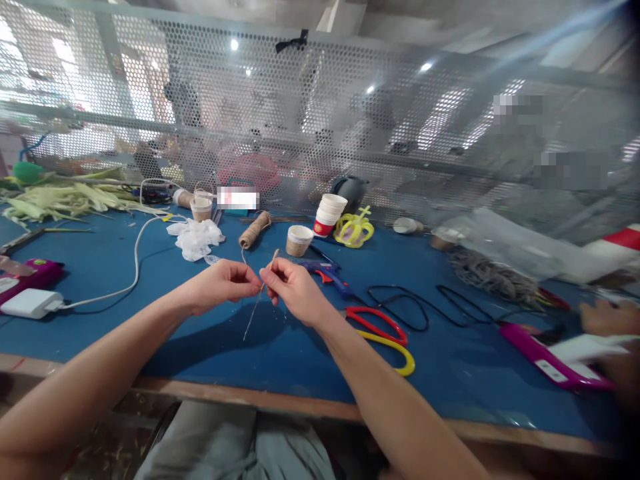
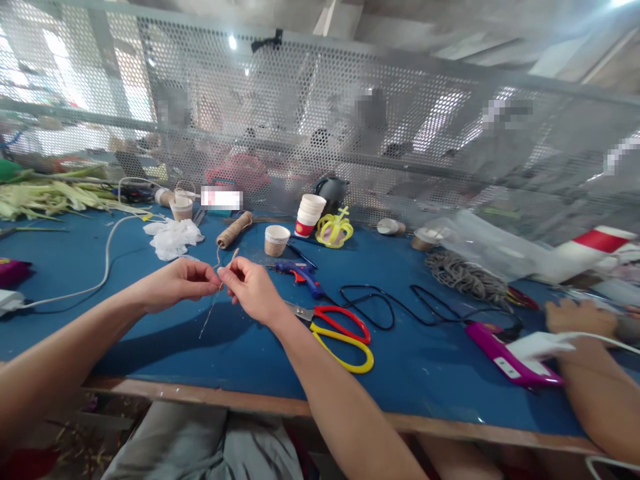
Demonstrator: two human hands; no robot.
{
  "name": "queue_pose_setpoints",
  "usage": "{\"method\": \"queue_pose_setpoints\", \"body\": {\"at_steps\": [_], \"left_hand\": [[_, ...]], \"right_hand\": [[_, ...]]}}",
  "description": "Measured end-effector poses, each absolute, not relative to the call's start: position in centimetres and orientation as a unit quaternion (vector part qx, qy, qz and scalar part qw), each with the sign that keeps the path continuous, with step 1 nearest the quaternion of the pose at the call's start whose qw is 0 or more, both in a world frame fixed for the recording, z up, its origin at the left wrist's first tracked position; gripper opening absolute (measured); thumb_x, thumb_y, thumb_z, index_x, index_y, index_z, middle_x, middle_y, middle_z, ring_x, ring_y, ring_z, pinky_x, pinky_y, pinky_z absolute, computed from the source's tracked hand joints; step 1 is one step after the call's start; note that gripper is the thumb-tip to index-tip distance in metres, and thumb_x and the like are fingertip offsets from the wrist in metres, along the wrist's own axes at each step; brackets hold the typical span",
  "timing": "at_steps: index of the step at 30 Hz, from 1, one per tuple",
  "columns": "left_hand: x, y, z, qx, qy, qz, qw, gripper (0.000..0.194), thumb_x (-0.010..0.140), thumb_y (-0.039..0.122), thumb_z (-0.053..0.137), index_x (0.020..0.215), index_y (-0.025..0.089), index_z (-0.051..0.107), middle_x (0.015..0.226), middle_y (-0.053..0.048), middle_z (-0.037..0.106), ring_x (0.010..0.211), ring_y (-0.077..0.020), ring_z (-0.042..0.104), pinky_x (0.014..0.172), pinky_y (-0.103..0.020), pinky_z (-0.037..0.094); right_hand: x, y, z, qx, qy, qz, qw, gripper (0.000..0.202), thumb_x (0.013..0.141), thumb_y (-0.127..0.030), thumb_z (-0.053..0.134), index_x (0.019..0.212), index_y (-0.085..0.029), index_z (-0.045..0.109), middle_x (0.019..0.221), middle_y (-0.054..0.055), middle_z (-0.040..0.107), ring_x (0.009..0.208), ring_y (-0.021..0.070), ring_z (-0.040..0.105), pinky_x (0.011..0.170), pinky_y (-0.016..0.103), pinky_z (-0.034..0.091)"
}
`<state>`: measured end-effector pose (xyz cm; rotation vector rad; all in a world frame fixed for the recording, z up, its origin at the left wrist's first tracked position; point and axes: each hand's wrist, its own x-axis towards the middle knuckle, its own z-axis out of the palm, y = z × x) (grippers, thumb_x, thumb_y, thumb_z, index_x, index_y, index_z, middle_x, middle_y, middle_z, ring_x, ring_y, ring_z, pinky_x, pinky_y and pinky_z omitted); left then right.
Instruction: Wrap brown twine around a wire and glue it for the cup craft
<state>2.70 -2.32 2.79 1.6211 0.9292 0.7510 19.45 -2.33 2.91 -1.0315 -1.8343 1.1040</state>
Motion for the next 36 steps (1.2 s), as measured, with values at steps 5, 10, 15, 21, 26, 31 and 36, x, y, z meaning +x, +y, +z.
{"method": "queue_pose_setpoints", "body": {"at_steps": [5, 10, 15, 21, 26, 31, 36], "left_hand": [[2.63, -2.16, 2.58, 0.731, 0.402, 0.309, 0.457, 0.017, 0.069, 0.029, 0.055, 0.065, 0.013, 0.056, 0.062, 0.002, 0.055, 0.057, -0.0082, 0.045, 0.055, -0.021, 0.035], [2.76, -2.31, 2.69, 0.768, 0.435, 0.283, 0.374, 0.016, 0.069, 0.028, 0.051, 0.062, 0.013, 0.054, 0.057, 0.003, 0.052, 0.053, -0.0084, 0.043, 0.052, -0.021, 0.034], [3.15, -2.31, 2.32, 0.741, 0.451, 0.304, 0.393, 0.017, 0.067, 0.029, 0.054, 0.061, 0.013, 0.052, 0.054, 0.003, 0.050, 0.051, -0.0078, 0.040, 0.048, -0.020, 0.031], [3.16, -2.37, 2.54, 0.683, 0.405, 0.323, 0.515, 0.023, 0.068, 0.033, 0.058, 0.060, 0.013, 0.051, 0.053, 0.005, 0.044, 0.047, -0.0048, 0.032, 0.044, -0.019, 0.023], [2.87, -2.52, 3.08, 0.685, 0.386, 0.297, 0.542, 0.026, 0.070, 0.036, 0.058, 0.064, 0.012, 0.052, 0.052, 0.006, 0.040, 0.046, -0.0044, 0.028, 0.043, -0.020, 0.019], [2.76, -2.48, 3.07, 0.696, 0.396, 0.296, 0.520, 0.025, 0.071, 0.035, 0.056, 0.065, 0.011, 0.054, 0.054, 0.005, 0.044, 0.048, -0.0049, 0.031, 0.045, -0.020, 0.022], [2.97, -2.39, 2.80, 0.696, 0.403, 0.316, 0.503, 0.023, 0.068, 0.033, 0.058, 0.064, 0.011, 0.054, 0.058, 0.003, 0.050, 0.051, -0.0062, 0.037, 0.049, -0.020, 0.027]], "right_hand": [[19.30, -2.38, 2.84, -0.433, -0.727, 0.398, 0.355, 0.026, 0.080, -0.039, 0.047, 0.067, -0.018, 0.043, 0.052, -0.005, 0.046, 0.042, 0.0073, 0.044, 0.044, 0.021, 0.038], [19.10, -2.34, 2.70, -0.457, -0.738, 0.364, 0.338, 0.024, 0.080, -0.036, 0.047, 0.065, -0.018, 0.041, 0.050, -0.005, 0.047, 0.041, 0.0081, 0.045, 0.044, 0.021, 0.037], [18.82, -2.39, 2.64, -0.472, -0.737, 0.332, 0.353, 0.026, 0.080, -0.037, 0.049, 0.063, -0.019, 0.041, 0.048, -0.005, 0.046, 0.041, 0.0084, 0.044, 0.043, 0.022, 0.036], [19.24, -2.40, 2.81, -0.371, -0.718, 0.461, 0.366, 0.025, 0.078, -0.041, 0.051, 0.073, -0.017, 0.047, 0.062, -0.003, 0.049, 0.051, 0.0085, 0.046, 0.046, 0.021, 0.041], [19.48, -2.20, 2.69, -0.386, -0.718, 0.456, 0.356, 0.028, 0.080, -0.043, 0.049, 0.068, -0.017, 0.044, 0.056, -0.004, 0.047, 0.047, 0.0077, 0.045, 0.046, 0.021, 0.039], [19.27, -2.25, 2.73, -0.422, -0.719, 0.421, 0.355, 0.028, 0.080, -0.042, 0.049, 0.067, -0.018, 0.043, 0.052, -0.005, 0.047, 0.043, 0.0074, 0.045, 0.045, 0.021, 0.038], [19.07, -2.49, 2.96, -0.447, -0.724, 0.388, 0.354, 0.027, 0.080, -0.040, 0.048, 0.065, -0.018, 0.041, 0.050, -0.005, 0.047, 0.041, 0.0075, 0.045, 0.044, 0.021, 0.037]]}}
